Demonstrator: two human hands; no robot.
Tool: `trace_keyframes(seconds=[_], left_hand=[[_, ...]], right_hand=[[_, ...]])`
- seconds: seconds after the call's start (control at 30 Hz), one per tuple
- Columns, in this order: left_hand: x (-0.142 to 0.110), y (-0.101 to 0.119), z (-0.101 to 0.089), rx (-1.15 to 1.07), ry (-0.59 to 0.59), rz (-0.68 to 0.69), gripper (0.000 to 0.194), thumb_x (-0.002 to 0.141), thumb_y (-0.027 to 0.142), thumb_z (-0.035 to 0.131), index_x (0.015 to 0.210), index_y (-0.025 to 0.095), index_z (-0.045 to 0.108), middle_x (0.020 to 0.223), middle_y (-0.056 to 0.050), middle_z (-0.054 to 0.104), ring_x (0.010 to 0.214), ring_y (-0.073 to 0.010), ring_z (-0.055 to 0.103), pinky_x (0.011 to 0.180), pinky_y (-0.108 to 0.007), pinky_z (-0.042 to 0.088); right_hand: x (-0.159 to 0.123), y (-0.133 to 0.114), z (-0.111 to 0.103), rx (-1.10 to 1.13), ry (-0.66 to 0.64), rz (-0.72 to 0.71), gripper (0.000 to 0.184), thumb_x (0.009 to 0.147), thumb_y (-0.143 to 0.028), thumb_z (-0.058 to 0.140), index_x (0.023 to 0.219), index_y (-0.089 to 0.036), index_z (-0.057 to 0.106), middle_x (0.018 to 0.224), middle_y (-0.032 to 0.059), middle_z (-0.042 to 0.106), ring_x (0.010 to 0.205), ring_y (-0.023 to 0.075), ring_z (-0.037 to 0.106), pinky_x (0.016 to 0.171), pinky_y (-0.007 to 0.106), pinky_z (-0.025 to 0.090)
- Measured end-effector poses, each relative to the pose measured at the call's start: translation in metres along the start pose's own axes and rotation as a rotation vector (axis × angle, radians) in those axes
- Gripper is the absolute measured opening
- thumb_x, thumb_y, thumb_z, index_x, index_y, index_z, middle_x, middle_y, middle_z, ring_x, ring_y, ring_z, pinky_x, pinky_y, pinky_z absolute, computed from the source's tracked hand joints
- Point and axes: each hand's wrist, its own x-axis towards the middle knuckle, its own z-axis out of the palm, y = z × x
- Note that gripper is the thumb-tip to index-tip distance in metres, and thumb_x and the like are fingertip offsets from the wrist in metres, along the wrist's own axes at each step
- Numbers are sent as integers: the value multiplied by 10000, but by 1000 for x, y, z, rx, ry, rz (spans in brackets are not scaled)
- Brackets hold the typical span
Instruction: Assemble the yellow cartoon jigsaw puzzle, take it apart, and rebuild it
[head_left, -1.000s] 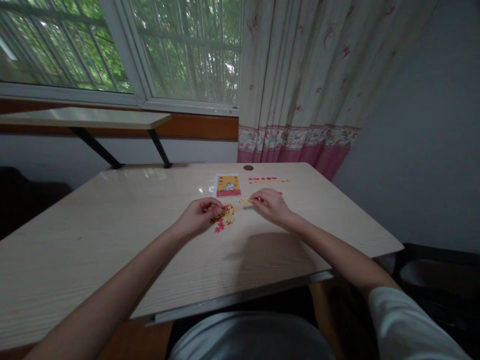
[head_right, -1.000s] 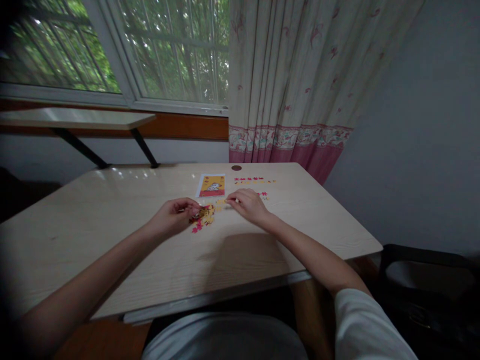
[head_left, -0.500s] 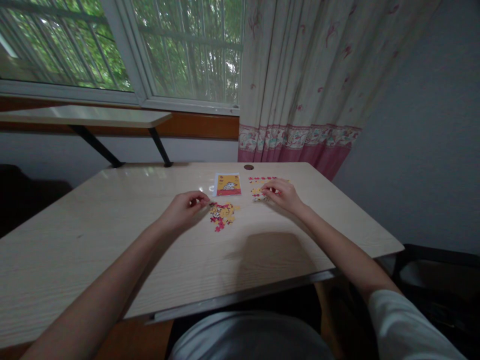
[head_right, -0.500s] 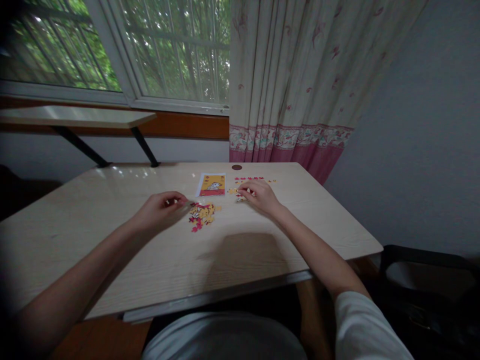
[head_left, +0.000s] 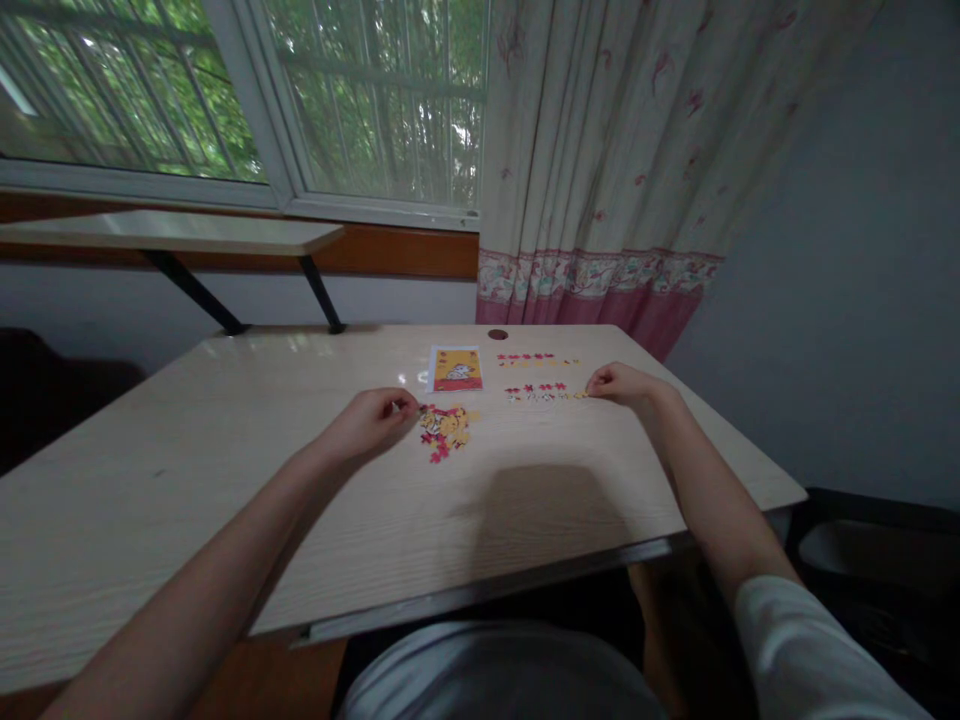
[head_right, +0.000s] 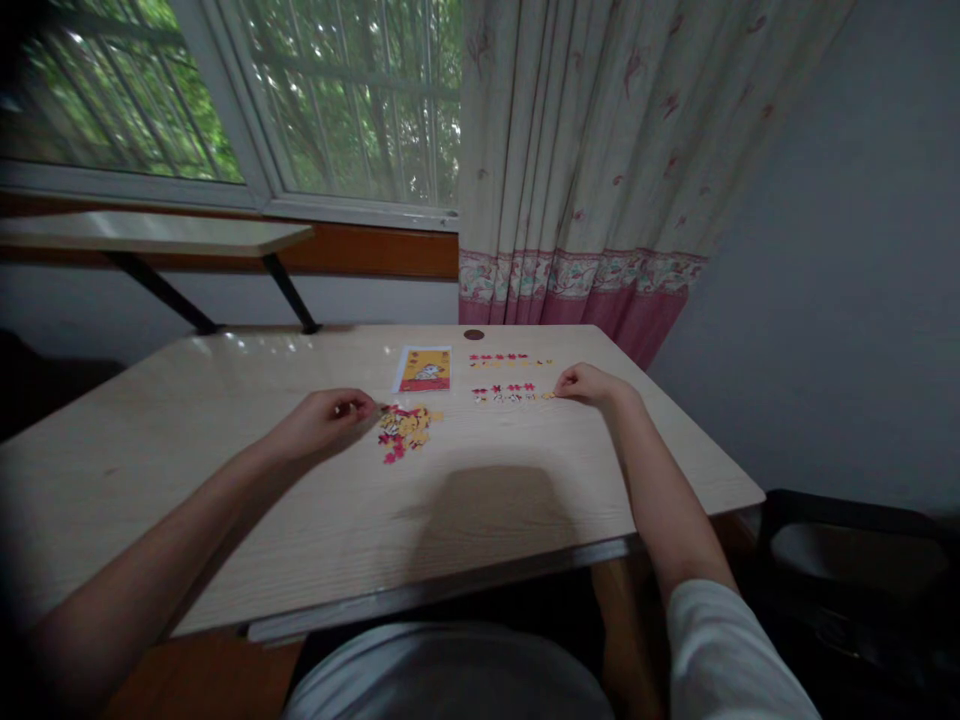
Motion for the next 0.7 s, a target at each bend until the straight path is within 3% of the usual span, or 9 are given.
trace_keyframes(seconds=[0.13, 0.7], left_hand=[[1, -1, -2, 5, -33, 9, 278, 786, 353, 462, 816, 151, 650, 639, -21, 598, 539, -125, 450, 501, -228, 317], [0, -1, 0, 81, -35, 60, 261, 812, 324, 445, 852, 156, 642, 710, -39, 635, 591, -142, 514, 563, -254, 383]], right_hand=[[4, -1, 1, -9, -35, -14, 399, 596, -489, 624, 735, -115, 634, 509, -34, 456, 442, 56, 332, 428, 204, 239], [8, 3, -2, -186, 23, -12, 367, 615, -466, 591, 703, -116, 660, 567, 11, 555, 505, 87, 415, 498, 225, 323]])
